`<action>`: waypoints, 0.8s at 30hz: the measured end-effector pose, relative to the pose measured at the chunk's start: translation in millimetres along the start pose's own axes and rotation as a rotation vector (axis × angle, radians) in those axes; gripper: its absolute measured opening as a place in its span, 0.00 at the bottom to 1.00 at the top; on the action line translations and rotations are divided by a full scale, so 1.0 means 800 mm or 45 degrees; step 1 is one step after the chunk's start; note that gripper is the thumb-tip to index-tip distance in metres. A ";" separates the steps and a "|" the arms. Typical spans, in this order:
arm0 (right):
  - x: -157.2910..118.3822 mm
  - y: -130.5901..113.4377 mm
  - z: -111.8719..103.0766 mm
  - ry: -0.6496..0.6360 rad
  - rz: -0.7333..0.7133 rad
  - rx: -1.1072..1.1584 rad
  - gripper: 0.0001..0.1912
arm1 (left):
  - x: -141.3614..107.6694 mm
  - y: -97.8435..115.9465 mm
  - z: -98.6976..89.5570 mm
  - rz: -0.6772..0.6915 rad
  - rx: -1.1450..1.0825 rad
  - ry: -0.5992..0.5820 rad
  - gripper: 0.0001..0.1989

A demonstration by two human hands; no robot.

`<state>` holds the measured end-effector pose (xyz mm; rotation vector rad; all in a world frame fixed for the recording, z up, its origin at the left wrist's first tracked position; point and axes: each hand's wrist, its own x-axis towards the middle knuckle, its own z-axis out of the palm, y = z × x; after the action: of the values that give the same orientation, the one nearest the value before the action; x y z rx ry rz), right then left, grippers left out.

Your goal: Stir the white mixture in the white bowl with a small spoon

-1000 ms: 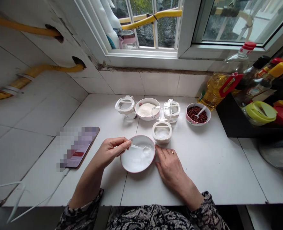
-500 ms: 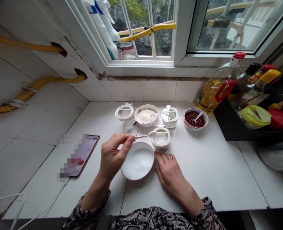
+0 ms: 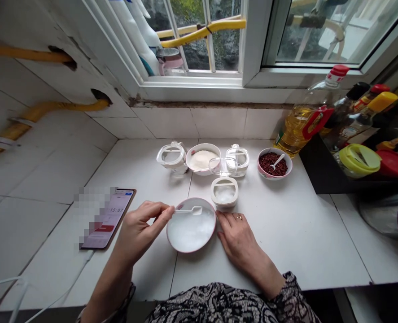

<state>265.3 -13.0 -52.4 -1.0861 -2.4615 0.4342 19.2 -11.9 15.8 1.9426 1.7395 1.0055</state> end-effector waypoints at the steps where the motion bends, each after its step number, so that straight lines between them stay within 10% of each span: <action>1: 0.000 0.000 -0.001 -0.003 0.004 0.002 0.31 | -0.004 -0.002 0.001 -0.012 0.021 -0.041 0.18; 24: 0.001 0.002 0.000 -0.016 -0.013 -0.010 0.28 | -0.015 -0.006 0.028 -0.151 -0.127 -0.196 0.20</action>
<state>265.6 -11.7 -53.0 -1.0771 -2.4803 0.4293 31.4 -18.6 -5.7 1.7836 1.6652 0.8608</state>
